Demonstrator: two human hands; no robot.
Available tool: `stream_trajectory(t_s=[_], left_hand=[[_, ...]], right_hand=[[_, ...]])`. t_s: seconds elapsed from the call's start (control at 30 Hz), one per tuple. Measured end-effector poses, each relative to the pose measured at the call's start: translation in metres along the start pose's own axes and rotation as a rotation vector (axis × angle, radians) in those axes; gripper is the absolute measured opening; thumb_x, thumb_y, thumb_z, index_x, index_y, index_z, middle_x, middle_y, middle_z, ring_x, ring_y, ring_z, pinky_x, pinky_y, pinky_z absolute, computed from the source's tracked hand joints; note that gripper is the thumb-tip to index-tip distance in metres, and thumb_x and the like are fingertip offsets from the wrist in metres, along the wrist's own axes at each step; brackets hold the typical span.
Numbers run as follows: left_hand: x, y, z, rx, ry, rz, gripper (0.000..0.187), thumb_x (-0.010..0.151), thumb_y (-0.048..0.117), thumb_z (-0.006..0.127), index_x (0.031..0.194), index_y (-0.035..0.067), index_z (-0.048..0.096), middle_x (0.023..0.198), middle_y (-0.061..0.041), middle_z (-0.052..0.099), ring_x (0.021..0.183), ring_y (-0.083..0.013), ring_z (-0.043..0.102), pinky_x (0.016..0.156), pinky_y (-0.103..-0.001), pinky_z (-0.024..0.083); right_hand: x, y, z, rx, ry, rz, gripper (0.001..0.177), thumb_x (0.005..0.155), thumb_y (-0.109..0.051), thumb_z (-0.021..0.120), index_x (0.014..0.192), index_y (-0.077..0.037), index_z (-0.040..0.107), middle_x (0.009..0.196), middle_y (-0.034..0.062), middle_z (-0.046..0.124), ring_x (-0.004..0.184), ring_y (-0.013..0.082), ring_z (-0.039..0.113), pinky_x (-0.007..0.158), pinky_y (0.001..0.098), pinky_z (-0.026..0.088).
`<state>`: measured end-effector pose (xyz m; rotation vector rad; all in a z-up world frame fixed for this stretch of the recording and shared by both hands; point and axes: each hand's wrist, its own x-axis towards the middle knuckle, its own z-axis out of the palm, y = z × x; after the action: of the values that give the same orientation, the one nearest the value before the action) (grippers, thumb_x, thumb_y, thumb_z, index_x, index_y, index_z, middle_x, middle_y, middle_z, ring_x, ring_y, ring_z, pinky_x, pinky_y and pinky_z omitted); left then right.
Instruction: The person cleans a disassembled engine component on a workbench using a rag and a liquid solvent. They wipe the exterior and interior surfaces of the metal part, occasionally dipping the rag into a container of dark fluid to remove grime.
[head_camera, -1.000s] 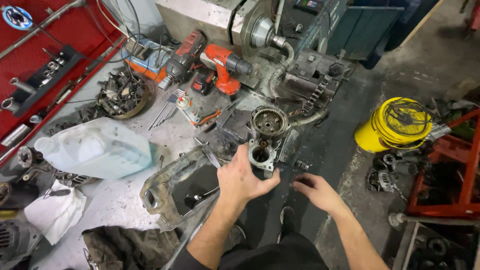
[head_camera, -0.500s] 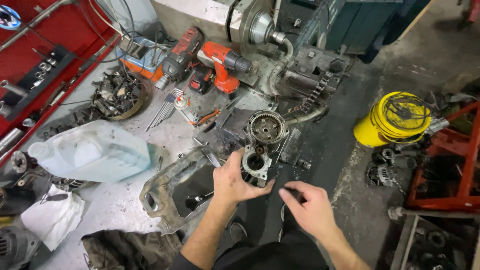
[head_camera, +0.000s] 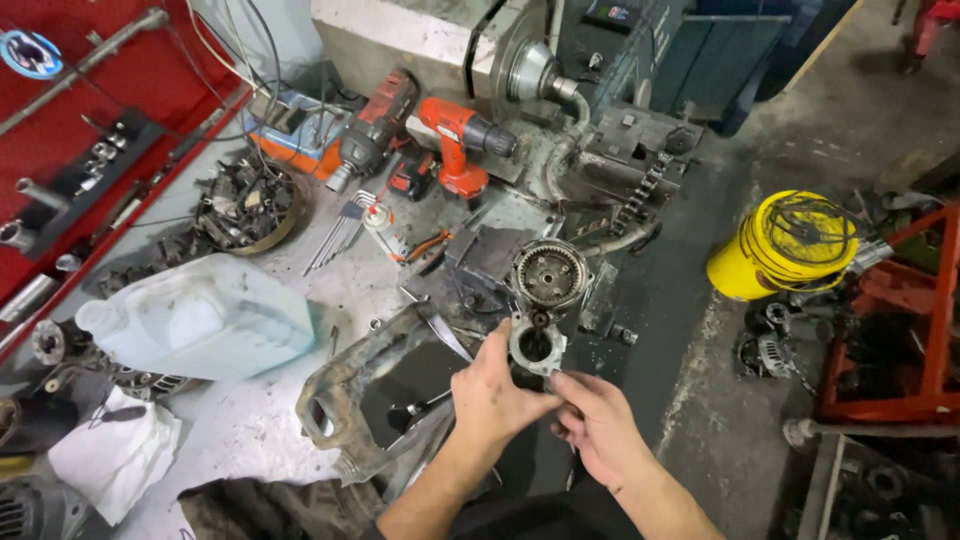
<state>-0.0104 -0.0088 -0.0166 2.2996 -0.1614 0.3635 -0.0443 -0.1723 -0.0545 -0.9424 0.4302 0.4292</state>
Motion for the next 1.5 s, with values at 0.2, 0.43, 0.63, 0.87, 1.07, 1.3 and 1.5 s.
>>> stream_trajectory(t_s=[0.2,0.43,0.63,0.87,1.07,1.3,1.5], left_hand=[[0.012,0.015,-0.038,-0.044,-0.160,0.014,0.097,0.055,0.050,0.093,0.130,0.004,0.055,0.105,-0.018,0.074,0.089,-0.0350,0.075,0.075,-0.044,0.060],[0.016,0.010,-0.034,-0.042,-0.234,-0.012,0.093,0.058,0.054,0.089,0.130,0.007,0.055,0.098,-0.016,0.075,0.088,-0.0342,0.076,0.074,-0.044,0.060],[0.028,0.018,-0.045,-0.018,-0.223,0.009,0.097,0.054,0.055,0.091,0.131,0.007,0.057,0.093,-0.020,0.075,0.083,-0.0369,0.075,0.073,-0.045,0.059],[0.026,0.032,-0.034,0.007,-0.223,-0.078,0.089,0.055,0.059,0.091,0.121,0.009,0.060,0.089,-0.017,0.076,0.079,-0.0356,0.075,0.071,-0.044,0.059],[0.022,0.045,-0.021,-0.067,-0.222,-0.102,0.073,0.063,0.054,0.090,0.114,0.009,0.064,0.097,-0.015,0.076,0.089,-0.0357,0.074,0.076,-0.045,0.058],[0.025,0.039,-0.018,-0.169,-0.189,-0.052,0.063,0.064,0.045,0.091,0.109,0.006,0.067,0.101,-0.015,0.077,0.092,-0.0339,0.075,0.077,-0.042,0.058],[0.026,0.035,-0.019,-0.281,-0.185,-0.037,0.054,0.066,0.039,0.089,0.104,0.005,0.069,0.095,-0.014,0.076,0.086,-0.0306,0.075,0.076,-0.038,0.059]], right_hand=[[-0.002,-0.014,0.012,0.016,0.113,-0.054,0.022,0.088,-0.014,0.077,0.102,0.002,0.074,0.065,-0.0047,0.056,0.048,0.0040,0.040,0.047,0.0259,0.034],[-0.002,-0.020,0.013,-0.066,0.237,0.011,0.024,0.087,-0.014,0.076,0.106,0.001,0.076,0.068,-0.0046,0.059,0.048,0.0041,0.040,0.049,0.0250,0.036],[-0.007,-0.035,0.030,-0.079,0.191,-0.096,0.026,0.087,-0.014,0.076,0.104,0.005,0.076,0.067,-0.0028,0.060,0.046,0.0046,0.037,0.045,0.0251,0.030],[-0.004,-0.059,0.007,-0.198,0.142,-0.116,0.027,0.087,-0.013,0.074,0.103,0.008,0.076,0.083,0.0088,0.077,0.049,0.0045,0.043,0.046,0.0230,0.032],[0.002,-0.109,-0.018,-0.447,0.103,-0.087,0.028,0.087,-0.015,0.074,0.104,0.007,0.077,0.086,0.0095,0.079,0.054,0.0057,0.050,0.050,0.0226,0.038],[0.008,-0.123,-0.024,-0.559,0.053,-0.046,0.026,0.084,-0.012,0.079,0.102,0.007,0.078,0.082,0.0093,0.078,0.052,0.0057,0.047,0.049,0.0235,0.038],[0.012,-0.154,-0.012,-0.593,0.027,-0.036,0.023,0.081,-0.011,0.078,0.097,0.006,0.078,0.081,0.0127,0.081,0.050,0.0066,0.047,0.047,0.0238,0.037]])
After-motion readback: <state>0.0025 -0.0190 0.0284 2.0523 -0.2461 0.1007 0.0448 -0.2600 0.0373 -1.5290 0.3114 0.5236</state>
